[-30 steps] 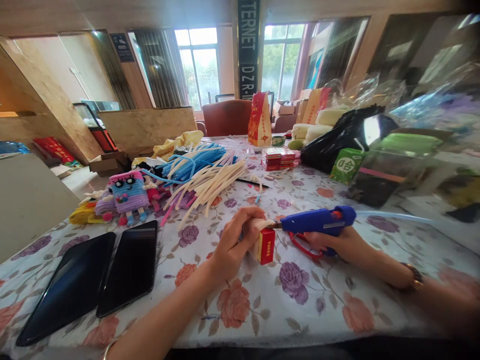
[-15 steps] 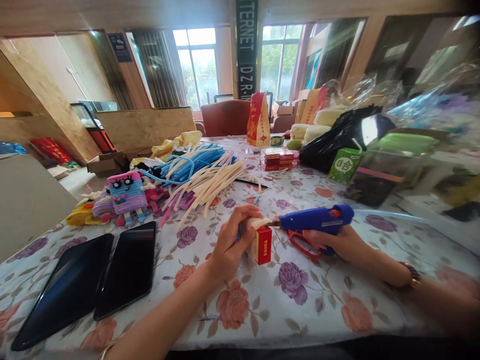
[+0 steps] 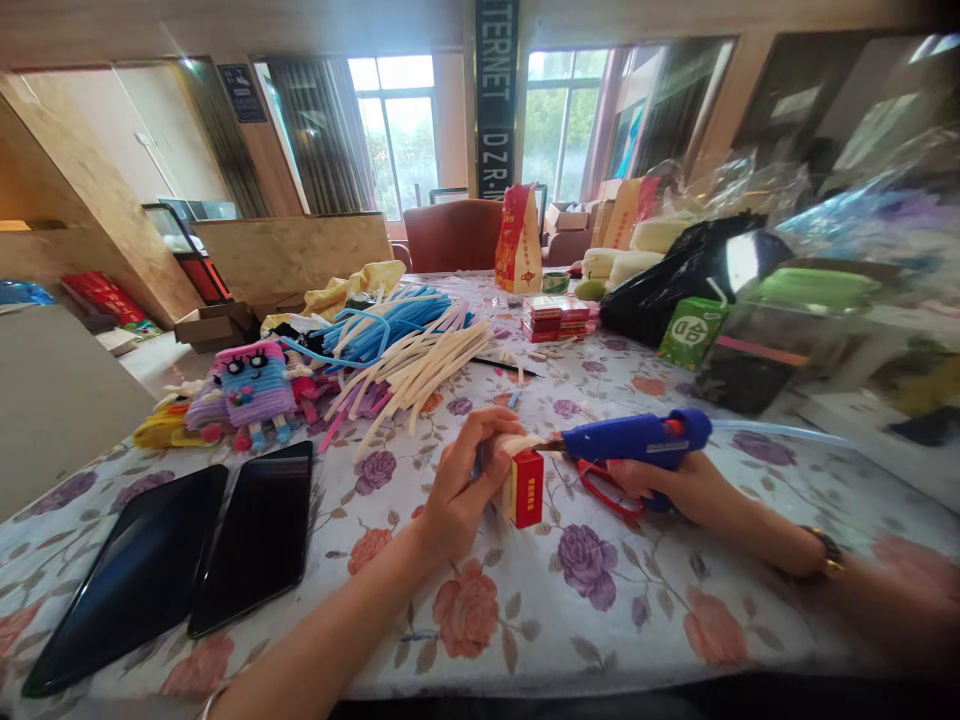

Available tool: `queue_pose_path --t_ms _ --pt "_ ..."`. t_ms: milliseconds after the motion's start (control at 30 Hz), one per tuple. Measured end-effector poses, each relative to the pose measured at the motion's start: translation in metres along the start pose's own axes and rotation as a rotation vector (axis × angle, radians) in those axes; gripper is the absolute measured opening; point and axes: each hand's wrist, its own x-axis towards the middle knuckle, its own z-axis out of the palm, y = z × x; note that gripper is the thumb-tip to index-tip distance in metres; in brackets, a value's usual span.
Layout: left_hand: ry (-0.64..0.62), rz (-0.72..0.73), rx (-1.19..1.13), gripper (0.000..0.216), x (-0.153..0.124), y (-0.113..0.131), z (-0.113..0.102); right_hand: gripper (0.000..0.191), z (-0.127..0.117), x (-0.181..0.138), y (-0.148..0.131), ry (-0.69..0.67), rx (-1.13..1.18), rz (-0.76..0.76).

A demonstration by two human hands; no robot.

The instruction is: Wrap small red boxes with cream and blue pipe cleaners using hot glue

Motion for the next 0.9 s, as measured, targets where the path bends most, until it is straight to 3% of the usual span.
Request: queue_pose_path --t_ms 900 --pt "0.073 -0.025 -0.115 0.023 0.0025 0.0006 0.0026 0.039 -0.0053 0.0035 0.0065 -0.049 -0.039 0.017"
